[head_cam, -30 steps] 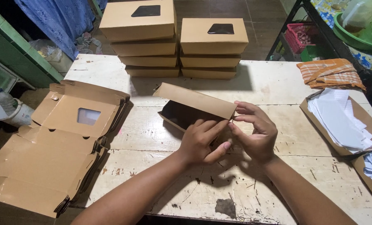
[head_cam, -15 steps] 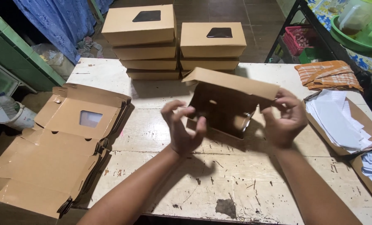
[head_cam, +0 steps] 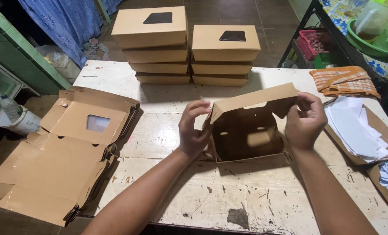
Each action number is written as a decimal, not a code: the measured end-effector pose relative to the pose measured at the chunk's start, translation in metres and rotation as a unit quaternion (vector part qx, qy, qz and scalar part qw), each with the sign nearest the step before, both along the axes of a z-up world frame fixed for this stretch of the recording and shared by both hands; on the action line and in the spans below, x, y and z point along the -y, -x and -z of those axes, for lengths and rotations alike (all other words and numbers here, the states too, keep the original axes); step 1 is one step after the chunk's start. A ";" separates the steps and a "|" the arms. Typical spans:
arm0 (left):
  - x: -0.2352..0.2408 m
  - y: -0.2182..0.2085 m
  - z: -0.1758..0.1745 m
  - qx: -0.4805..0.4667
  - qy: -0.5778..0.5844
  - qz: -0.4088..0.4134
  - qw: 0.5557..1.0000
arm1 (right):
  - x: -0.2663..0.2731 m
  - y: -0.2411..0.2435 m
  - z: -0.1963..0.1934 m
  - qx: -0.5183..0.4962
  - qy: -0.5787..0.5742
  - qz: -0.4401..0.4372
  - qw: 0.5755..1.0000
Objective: Assembling a cardboard food box by folding along pre-scored lines and tucking in tabs, then adding a paper liner.
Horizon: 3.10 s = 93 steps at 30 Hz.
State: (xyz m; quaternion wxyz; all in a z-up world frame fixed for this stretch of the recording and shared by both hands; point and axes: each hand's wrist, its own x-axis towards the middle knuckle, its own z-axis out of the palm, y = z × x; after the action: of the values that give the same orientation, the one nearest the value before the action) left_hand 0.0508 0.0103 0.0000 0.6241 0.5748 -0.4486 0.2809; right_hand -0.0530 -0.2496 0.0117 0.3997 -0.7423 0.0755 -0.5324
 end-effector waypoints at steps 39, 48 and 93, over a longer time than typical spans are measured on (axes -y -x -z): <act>0.016 0.022 0.004 0.022 0.022 0.016 0.999 | -0.100 0.030 0.013 -0.086 -0.020 -0.158 0.984; 0.012 0.028 -0.008 -0.002 0.021 0.005 1.000 | -0.078 0.025 0.049 -0.080 -0.005 -0.175 0.981; 0.016 0.038 -0.015 -0.033 0.025 0.016 0.999 | -0.090 0.035 0.023 -0.100 -0.047 -0.180 0.977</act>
State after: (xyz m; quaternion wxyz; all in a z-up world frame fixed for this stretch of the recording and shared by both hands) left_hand 0.0125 -0.0053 0.0149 0.6572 0.5603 -0.4301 0.2629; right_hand -0.0879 -0.1597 -0.0117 0.5139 -0.7736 0.0051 -0.3707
